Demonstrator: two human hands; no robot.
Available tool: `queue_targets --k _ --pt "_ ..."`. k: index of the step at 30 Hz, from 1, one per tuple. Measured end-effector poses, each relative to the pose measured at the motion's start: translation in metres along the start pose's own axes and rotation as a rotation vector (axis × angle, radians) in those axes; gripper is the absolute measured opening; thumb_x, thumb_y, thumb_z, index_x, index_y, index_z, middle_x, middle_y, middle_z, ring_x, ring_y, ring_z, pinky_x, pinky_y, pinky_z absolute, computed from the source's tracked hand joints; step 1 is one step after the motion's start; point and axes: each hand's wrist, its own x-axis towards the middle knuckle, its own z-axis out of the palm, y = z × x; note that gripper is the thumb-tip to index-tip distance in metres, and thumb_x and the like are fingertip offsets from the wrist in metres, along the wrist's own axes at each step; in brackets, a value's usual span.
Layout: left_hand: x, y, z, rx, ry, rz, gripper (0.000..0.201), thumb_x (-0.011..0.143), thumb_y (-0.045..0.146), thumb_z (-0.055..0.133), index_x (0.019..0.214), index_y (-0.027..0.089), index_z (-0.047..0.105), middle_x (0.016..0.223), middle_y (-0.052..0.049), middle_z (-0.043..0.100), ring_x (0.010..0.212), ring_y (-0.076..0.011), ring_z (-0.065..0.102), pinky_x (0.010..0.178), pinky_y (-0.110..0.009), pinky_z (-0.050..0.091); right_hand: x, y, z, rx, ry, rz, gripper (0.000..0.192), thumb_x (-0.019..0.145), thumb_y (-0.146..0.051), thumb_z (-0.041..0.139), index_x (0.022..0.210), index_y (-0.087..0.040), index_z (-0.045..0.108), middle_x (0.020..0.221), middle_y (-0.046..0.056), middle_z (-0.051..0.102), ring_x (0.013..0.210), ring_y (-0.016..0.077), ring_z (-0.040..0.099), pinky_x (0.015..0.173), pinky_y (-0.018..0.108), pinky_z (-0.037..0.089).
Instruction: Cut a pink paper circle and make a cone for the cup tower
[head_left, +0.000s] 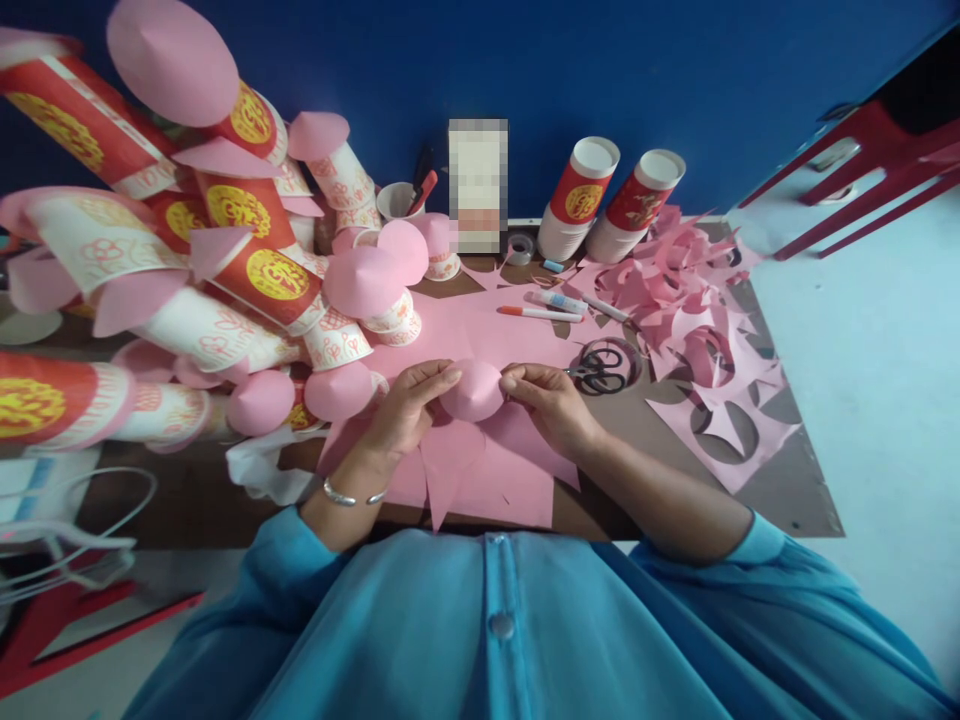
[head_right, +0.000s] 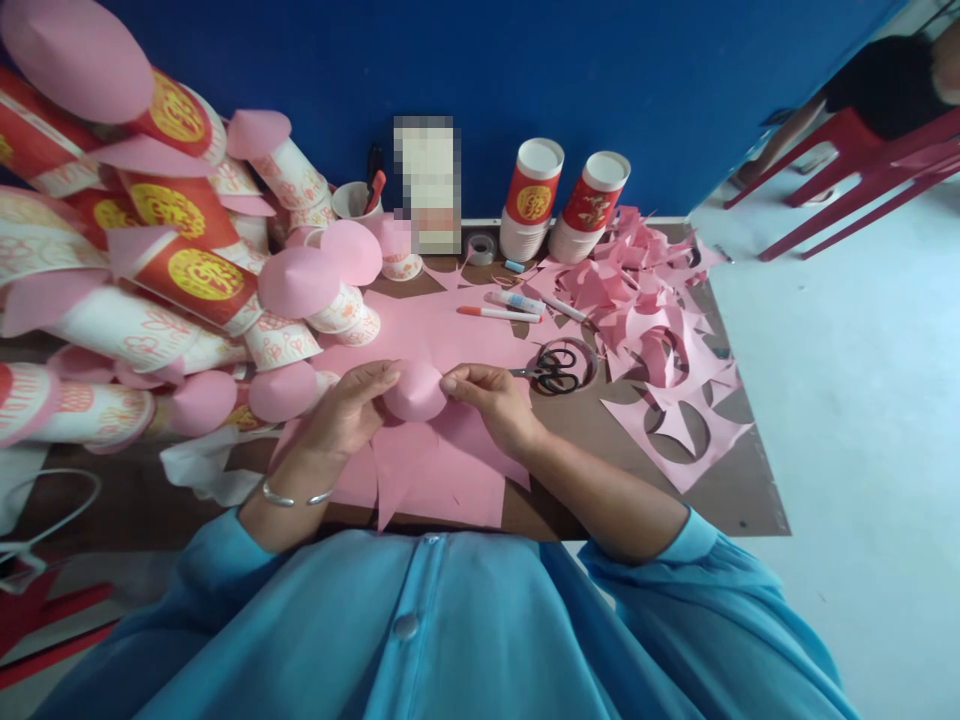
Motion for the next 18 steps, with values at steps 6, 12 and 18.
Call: queue_targets --k 6,12,18 --pt "-0.0006 -0.0003 0.0001 -0.056 -0.004 -0.048 0.037 0.066 0.047 0.09 0.077 0.016 0.073 0.07 -0.001 0.066 0.064 -0.0137 0.058 0.062 -0.026 0.046 -0.0013 -0.0021 0.0038 0.125 0.057 0.052 0.031 0.073 -0.045 0.09 0.07 -0.019 0.072 0.06 -0.002 0.062 0.058 0.0109 0.052 0.058 0.026 0.038" --pt "0.0 -0.003 -0.0011 -0.06 -0.027 -0.035 0.035 0.07 0.043 0.089 0.083 0.014 0.074 0.075 -0.004 0.07 0.067 -0.0149 0.062 0.063 -0.026 0.049 -0.0014 0.0002 0.0049 0.179 0.025 0.082 0.039 0.073 -0.051 0.089 0.065 -0.019 0.068 0.063 -0.002 0.058 0.06 0.0117 0.053 0.061 0.028 0.045" --pt "0.0011 -0.0027 0.0006 -0.089 -0.031 -0.055 0.036 0.067 0.041 0.09 0.083 0.014 0.075 0.076 -0.005 0.072 0.071 -0.0164 0.065 0.068 -0.028 0.051 -0.0029 0.0019 0.0066 0.111 -0.016 0.14 0.035 0.064 -0.046 0.096 0.071 -0.019 0.075 0.067 -0.001 0.066 0.062 0.0109 0.054 0.063 0.026 0.043"
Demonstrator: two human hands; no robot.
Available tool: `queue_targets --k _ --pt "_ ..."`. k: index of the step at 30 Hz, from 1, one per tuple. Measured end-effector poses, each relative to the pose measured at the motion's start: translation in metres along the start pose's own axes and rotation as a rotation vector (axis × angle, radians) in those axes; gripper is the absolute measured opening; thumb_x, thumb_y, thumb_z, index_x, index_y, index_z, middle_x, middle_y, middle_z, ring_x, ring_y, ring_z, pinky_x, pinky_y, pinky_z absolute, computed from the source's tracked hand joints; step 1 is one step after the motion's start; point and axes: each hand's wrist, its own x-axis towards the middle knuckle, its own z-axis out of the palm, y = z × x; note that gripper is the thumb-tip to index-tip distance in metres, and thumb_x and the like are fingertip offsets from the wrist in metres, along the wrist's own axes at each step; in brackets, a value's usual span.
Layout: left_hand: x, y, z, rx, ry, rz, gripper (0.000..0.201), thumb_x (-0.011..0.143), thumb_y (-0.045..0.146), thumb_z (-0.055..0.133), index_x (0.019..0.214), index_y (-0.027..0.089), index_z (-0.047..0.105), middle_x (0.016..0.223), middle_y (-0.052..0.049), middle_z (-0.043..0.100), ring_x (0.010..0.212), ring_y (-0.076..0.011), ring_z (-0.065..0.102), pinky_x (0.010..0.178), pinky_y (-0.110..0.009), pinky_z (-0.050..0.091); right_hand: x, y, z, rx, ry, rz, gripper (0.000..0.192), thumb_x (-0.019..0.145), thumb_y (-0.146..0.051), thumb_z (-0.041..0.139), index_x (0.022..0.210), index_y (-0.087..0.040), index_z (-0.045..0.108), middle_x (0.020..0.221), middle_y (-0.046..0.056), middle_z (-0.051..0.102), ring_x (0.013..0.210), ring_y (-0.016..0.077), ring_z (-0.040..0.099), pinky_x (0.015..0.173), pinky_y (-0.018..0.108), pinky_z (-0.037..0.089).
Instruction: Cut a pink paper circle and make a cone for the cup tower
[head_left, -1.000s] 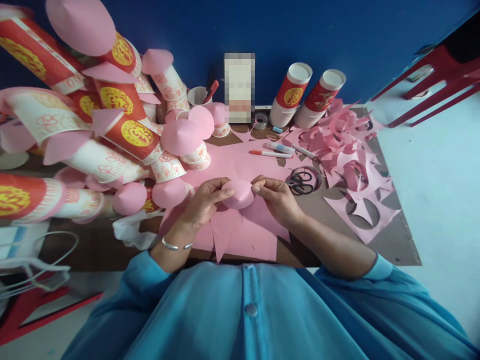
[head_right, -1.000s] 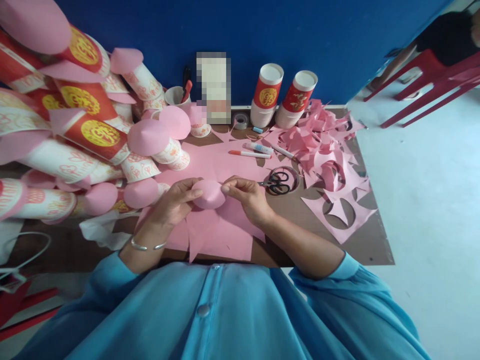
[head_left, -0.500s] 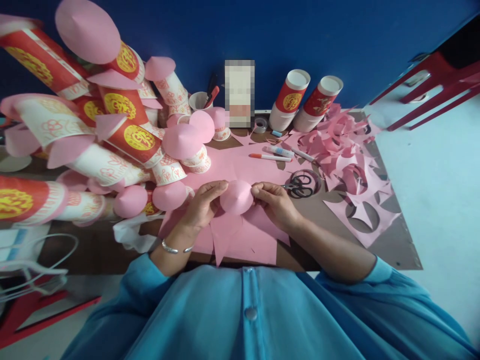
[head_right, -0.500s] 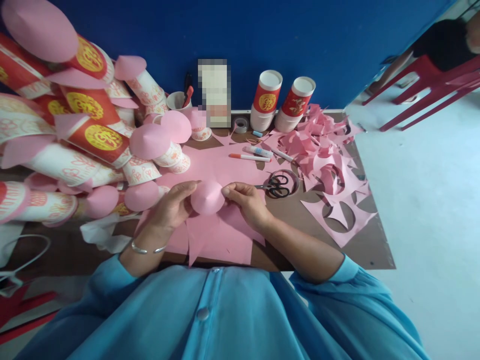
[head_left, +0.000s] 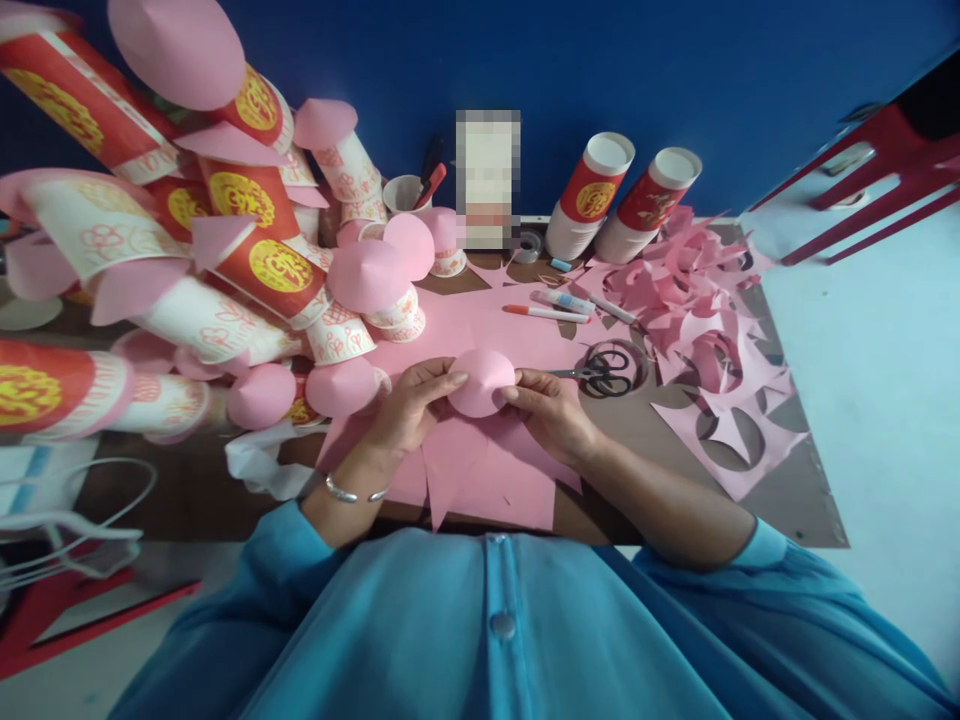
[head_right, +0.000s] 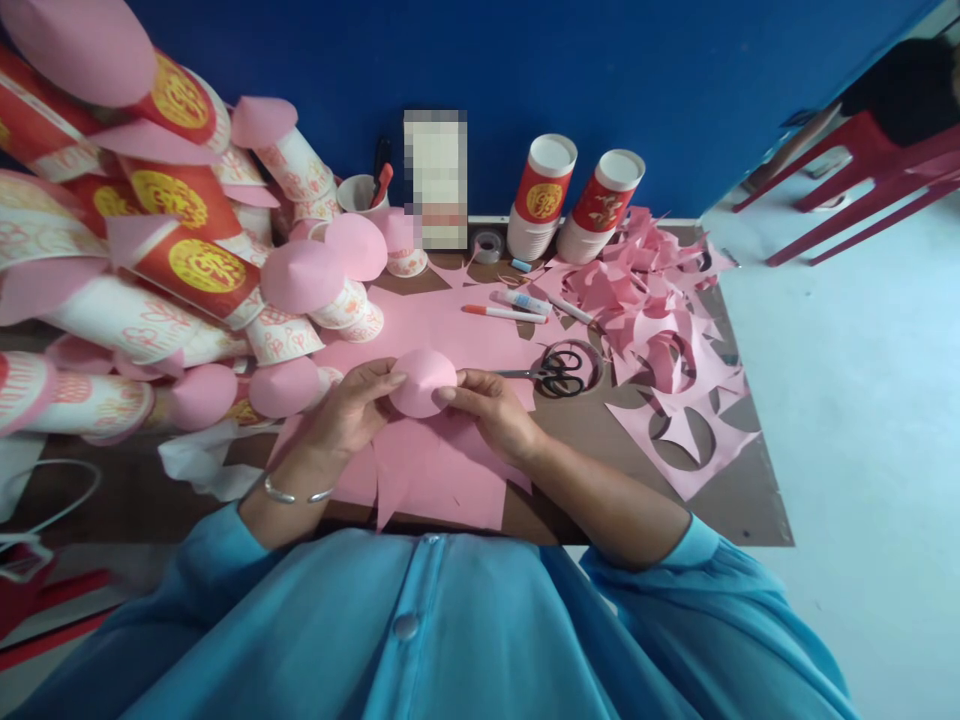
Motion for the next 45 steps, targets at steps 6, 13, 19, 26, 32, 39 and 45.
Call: queue_targets --k 6,13,19,26,32,39,45 --pt "0.0004 -0.001 -0.0006 0.052 0.0 -0.007 0.038 0.065 0.044 0.091 0.08 0.014 0.073 0.074 -0.003 0.071 0.068 -0.0149 0.062 0.066 -0.026 0.048 0.0001 0.0 0.0033 0.016 -0.011 -0.023 0.035 0.057 -0.044 0.098 0.074 -0.021 0.078 0.071 -0.002 0.071 0.071 0.0136 0.058 0.074 0.029 0.049" --pt "0.0004 -0.0012 0.0004 0.095 -0.018 0.014 0.036 0.065 0.043 0.091 0.075 0.015 0.072 0.073 -0.002 0.068 0.069 -0.0135 0.059 0.065 -0.025 0.046 -0.0002 -0.0003 0.006 0.035 -0.017 -0.033 0.034 0.058 -0.044 0.098 0.072 -0.021 0.077 0.07 -0.002 0.07 0.071 0.013 0.059 0.077 0.028 0.05" --pt "-0.0003 -0.0009 0.0004 0.126 -0.029 0.025 0.034 0.067 0.042 0.09 0.077 0.015 0.073 0.073 -0.001 0.067 0.068 -0.0127 0.057 0.064 -0.024 0.045 0.0008 0.0023 0.0029 0.004 -0.028 -0.017 0.033 0.061 -0.044 0.096 0.071 -0.02 0.077 0.068 -0.001 0.07 0.069 0.0143 0.059 0.077 0.031 0.051" --pt "0.0012 -0.002 -0.0015 0.106 -0.003 0.038 0.035 0.066 0.043 0.091 0.076 0.015 0.072 0.073 -0.001 0.068 0.069 -0.0135 0.059 0.065 -0.025 0.046 0.0009 0.0044 -0.0015 -0.037 -0.041 -0.026 0.032 0.064 -0.046 0.094 0.076 -0.02 0.079 0.071 0.0 0.071 0.075 0.0162 0.062 0.083 0.032 0.05" --pt "0.001 -0.001 -0.0022 0.084 0.002 0.03 0.037 0.065 0.043 0.091 0.078 0.015 0.072 0.072 -0.001 0.067 0.068 -0.013 0.057 0.063 -0.024 0.043 0.0017 0.0015 -0.0024 -0.008 -0.039 -0.036 0.032 0.063 -0.044 0.095 0.074 -0.02 0.078 0.073 -0.001 0.071 0.071 0.0135 0.058 0.078 0.029 0.048" --pt "0.0001 0.0002 -0.0032 0.121 0.005 0.029 0.037 0.065 0.044 0.09 0.077 0.015 0.07 0.072 -0.001 0.066 0.068 -0.0138 0.057 0.063 -0.026 0.043 0.0005 -0.0013 -0.0016 -0.014 -0.011 -0.066 0.032 0.067 -0.045 0.094 0.074 -0.021 0.075 0.071 -0.003 0.068 0.068 0.0118 0.056 0.075 0.029 0.046" --pt "0.0013 -0.0017 -0.0042 0.125 -0.001 0.039 0.037 0.065 0.044 0.091 0.077 0.015 0.07 0.072 0.0 0.065 0.069 -0.0128 0.056 0.065 -0.025 0.043 0.0012 -0.0016 -0.0021 0.012 0.021 -0.062 0.032 0.065 -0.041 0.096 0.075 -0.02 0.073 0.071 -0.003 0.068 0.066 0.0108 0.056 0.072 0.028 0.045"
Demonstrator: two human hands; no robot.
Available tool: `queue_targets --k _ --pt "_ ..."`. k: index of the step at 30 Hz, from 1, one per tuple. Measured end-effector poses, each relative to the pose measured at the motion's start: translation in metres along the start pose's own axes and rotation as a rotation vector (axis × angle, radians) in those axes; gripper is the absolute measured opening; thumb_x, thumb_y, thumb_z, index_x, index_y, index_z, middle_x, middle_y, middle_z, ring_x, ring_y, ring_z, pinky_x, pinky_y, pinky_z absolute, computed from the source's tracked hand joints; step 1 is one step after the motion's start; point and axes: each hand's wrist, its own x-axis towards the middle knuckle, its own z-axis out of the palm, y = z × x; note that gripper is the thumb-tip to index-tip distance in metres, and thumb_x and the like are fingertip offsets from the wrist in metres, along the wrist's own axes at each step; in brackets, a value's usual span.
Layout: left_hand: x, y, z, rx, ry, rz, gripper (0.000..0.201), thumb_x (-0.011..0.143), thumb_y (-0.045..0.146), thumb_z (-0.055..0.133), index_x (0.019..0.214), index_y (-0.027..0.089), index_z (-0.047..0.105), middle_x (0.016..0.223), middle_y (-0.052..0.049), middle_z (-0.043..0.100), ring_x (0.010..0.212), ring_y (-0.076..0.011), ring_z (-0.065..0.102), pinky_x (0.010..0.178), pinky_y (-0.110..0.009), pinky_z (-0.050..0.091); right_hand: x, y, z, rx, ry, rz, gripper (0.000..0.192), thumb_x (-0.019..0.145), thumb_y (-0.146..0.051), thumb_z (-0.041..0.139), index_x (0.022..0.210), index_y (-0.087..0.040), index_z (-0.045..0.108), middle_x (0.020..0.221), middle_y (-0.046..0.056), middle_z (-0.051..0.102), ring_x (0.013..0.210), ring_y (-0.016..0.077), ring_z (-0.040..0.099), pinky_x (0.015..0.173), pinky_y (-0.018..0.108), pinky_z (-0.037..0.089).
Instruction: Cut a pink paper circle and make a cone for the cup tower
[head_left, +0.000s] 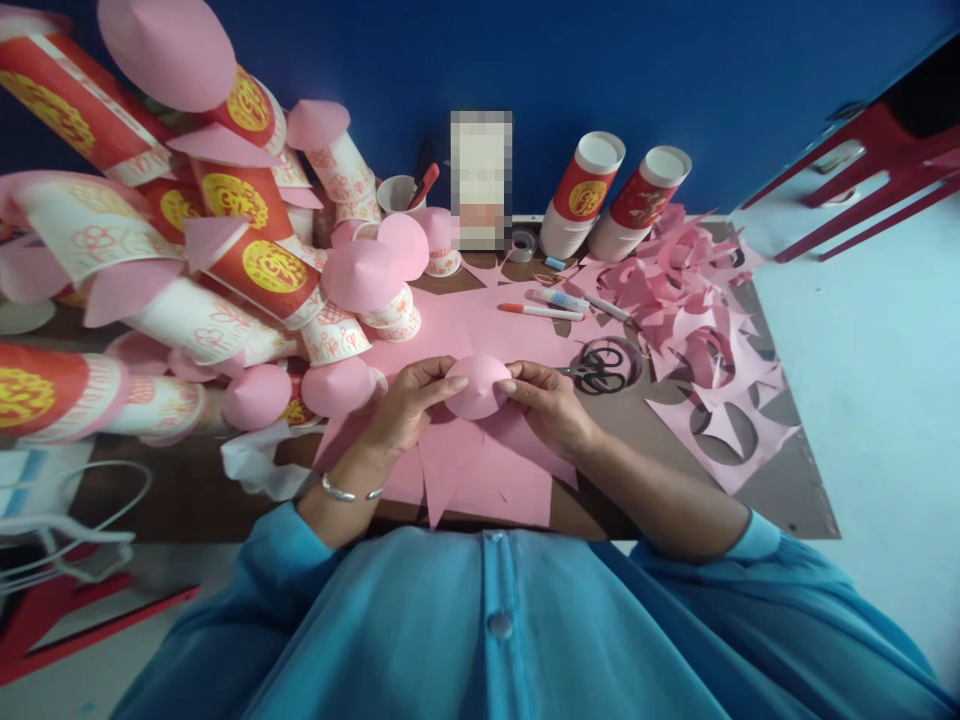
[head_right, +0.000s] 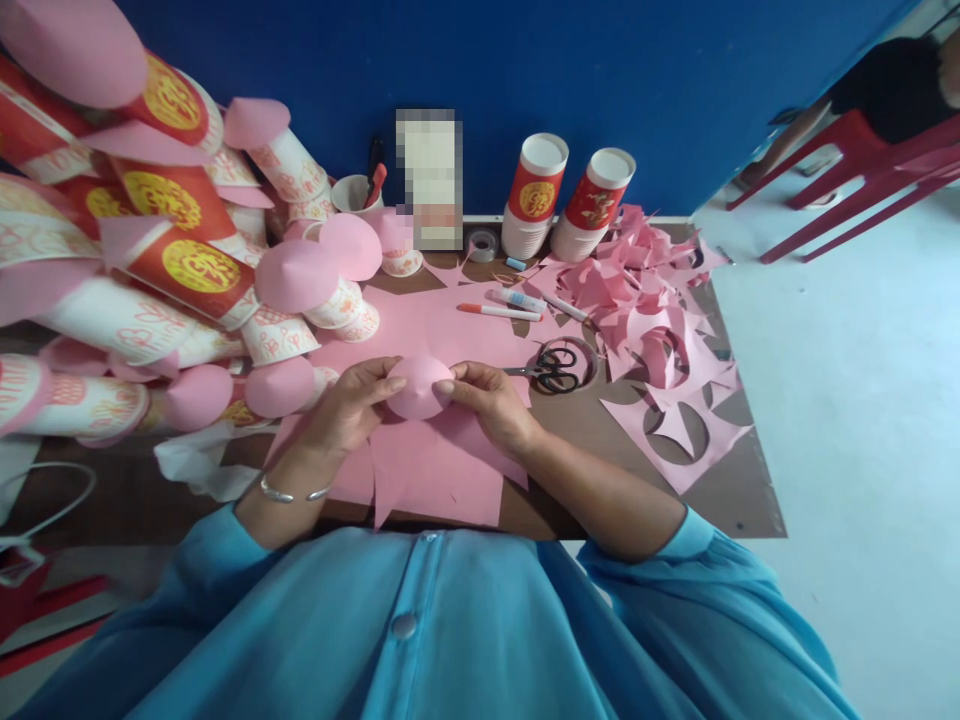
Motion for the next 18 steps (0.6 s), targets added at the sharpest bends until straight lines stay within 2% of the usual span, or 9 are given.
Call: queue_targets --k 8,15,18 --pt "0.0012 -0.0016 -0.0006 -0.006 -0.028 0.019 0.035 0.067 0.042 0.091 0.078 0.015 0.072 0.075 0.0 0.065 0.069 -0.012 0.055 0.064 -0.024 0.042 0.0012 0.001 0.0005 0.012 0.024 0.006 0.032 0.062 -0.04 0.096 0.072 -0.02 0.073 0.07 -0.002 0.068 0.065 0.0112 0.052 0.068 0.027 0.041" --pt "0.0015 -0.0031 -0.0025 -0.018 -0.001 0.023 0.034 0.068 0.042 0.09 0.08 0.015 0.072 0.073 0.0 0.065 0.071 -0.013 0.057 0.068 -0.025 0.043 0.0019 0.0009 -0.0013 -0.02 0.043 -0.053 0.038 0.074 -0.05 0.087 0.063 -0.02 0.066 0.064 -0.003 0.056 0.065 0.0122 0.044 0.067 0.029 0.035" --pt "0.0015 -0.0028 -0.0033 -0.023 0.008 0.021 0.035 0.068 0.043 0.089 0.082 0.015 0.072 0.073 0.0 0.065 0.069 -0.0131 0.056 0.067 -0.026 0.043 0.0024 0.0007 -0.0025 -0.032 0.065 -0.066 0.039 0.074 -0.052 0.087 0.064 -0.02 0.066 0.065 -0.002 0.056 0.067 0.0129 0.044 0.068 0.03 0.034"
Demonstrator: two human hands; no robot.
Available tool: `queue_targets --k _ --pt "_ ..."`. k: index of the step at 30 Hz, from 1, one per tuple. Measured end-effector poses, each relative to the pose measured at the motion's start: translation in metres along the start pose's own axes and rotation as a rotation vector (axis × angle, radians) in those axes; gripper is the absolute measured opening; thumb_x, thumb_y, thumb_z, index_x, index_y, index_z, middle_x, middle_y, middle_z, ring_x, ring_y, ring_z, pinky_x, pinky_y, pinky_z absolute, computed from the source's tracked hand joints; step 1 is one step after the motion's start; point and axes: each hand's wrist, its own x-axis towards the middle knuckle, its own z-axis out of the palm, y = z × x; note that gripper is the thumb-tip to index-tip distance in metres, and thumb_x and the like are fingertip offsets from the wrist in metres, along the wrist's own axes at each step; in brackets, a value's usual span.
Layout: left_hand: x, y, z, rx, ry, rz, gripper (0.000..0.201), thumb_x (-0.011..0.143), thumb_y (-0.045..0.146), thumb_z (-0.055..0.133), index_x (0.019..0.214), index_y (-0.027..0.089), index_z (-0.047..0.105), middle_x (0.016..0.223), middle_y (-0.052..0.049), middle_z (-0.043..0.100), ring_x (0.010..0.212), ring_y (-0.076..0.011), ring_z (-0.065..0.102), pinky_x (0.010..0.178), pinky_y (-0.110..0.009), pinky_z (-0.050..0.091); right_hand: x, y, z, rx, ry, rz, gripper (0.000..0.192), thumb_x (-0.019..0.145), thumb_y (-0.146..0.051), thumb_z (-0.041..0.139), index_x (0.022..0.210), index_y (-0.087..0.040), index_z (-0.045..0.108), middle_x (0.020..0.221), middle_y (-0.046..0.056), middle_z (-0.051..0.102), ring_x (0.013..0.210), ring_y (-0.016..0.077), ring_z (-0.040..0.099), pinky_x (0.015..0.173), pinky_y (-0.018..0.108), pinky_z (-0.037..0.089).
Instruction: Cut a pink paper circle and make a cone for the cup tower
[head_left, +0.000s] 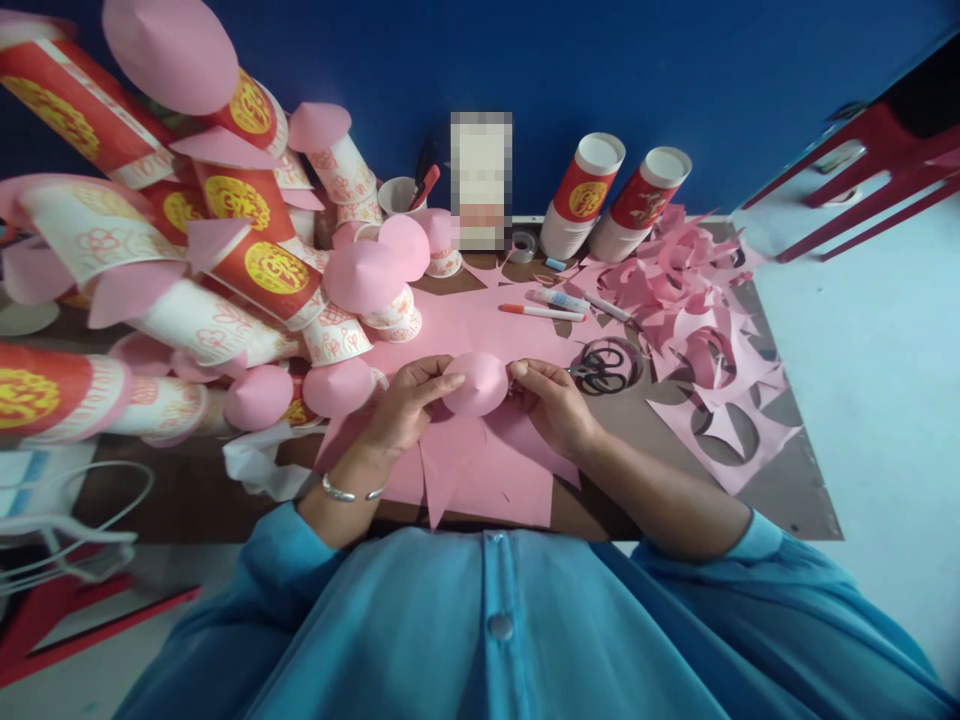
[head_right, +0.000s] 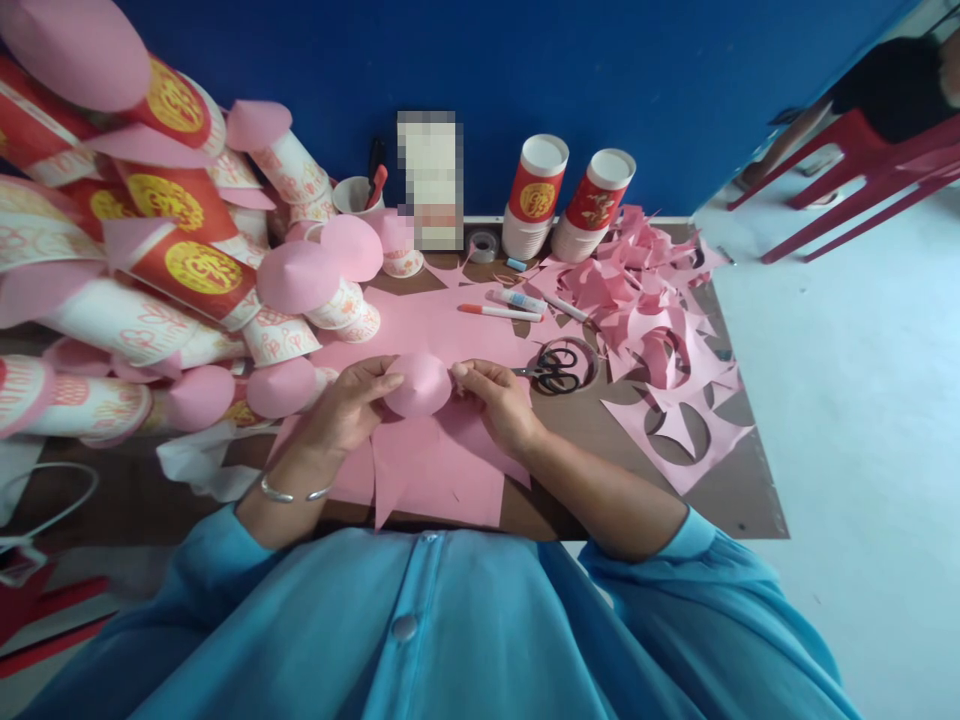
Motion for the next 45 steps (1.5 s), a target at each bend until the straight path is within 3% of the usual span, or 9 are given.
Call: queue_targets --k 6,11,21,29,34,45 --pt "-0.0014 0.0025 0.0011 -0.008 0.014 -0.023 0.037 0.066 0.043 0.09 0.079 0.016 0.07 0.072 0.0 0.063 0.066 -0.0126 0.054 0.064 -0.025 0.042 0.0003 0.0023 -0.0025 -0.038 -0.017 0.029 0.034 0.069 -0.048 0.091 0.069 -0.02 0.073 0.068 -0.002 0.061 0.066 0.0123 0.045 0.067 0.029 0.033" --pt "-0.0027 0.0042 0.0031 -0.004 0.021 -0.03 0.039 0.066 0.045 0.09 0.081 0.015 0.07 0.076 -0.002 0.065 0.071 -0.0143 0.057 0.068 -0.026 0.045 0.0012 0.0051 -0.0035 -0.062 -0.013 -0.021 0.036 0.073 -0.052 0.088 0.068 -0.02 0.072 0.067 -0.002 0.06 0.067 0.0124 0.046 0.068 0.029 0.034" --pt "-0.0019 0.004 0.0021 -0.032 0.026 -0.025 0.04 0.064 0.045 0.093 0.08 0.014 0.072 0.072 -0.002 0.067 0.068 -0.0131 0.058 0.067 -0.024 0.044 0.0007 0.004 0.0 -0.047 -0.032 0.025 0.035 0.065 -0.048 0.094 0.069 -0.019 0.073 0.068 -0.001 0.063 0.065 0.012 0.047 0.067 0.028 0.034" --pt "-0.0016 0.0041 0.003 -0.063 0.066 -0.024 0.038 0.064 0.043 0.093 0.077 0.016 0.07 0.067 0.001 0.062 0.06 -0.0104 0.054 0.059 -0.022 0.04 0.0037 0.0061 -0.0007 -0.042 0.013 -0.025 0.042 0.071 -0.057 0.087 0.063 -0.02 0.069 0.064 -0.001 0.059 0.065 0.0141 0.046 0.067 0.029 0.035" --pt "0.0 0.003 0.0029 -0.078 0.097 -0.057 0.039 0.063 0.045 0.093 0.078 0.017 0.07 0.069 0.0 0.064 0.061 -0.012 0.055 0.056 -0.022 0.039 0.0037 0.0044 0.0018 0.021 0.021 0.021 0.043 0.069 -0.059 0.088 0.065 -0.021 0.069 0.065 0.0 0.061 0.064 0.0151 0.049 0.066 0.03 0.038" --pt "0.0014 0.0041 0.0055 -0.065 0.102 -0.059 0.038 0.064 0.045 0.092 0.075 0.017 0.069 0.07 0.0 0.065 0.065 -0.013 0.057 0.059 -0.023 0.042 0.0023 0.0019 0.0009 -0.012 -0.05 -0.002 0.036 0.069 -0.048 0.091 0.066 -0.018 0.072 0.065 -0.002 0.06 0.065 0.012 0.048 0.068 0.028 0.035"
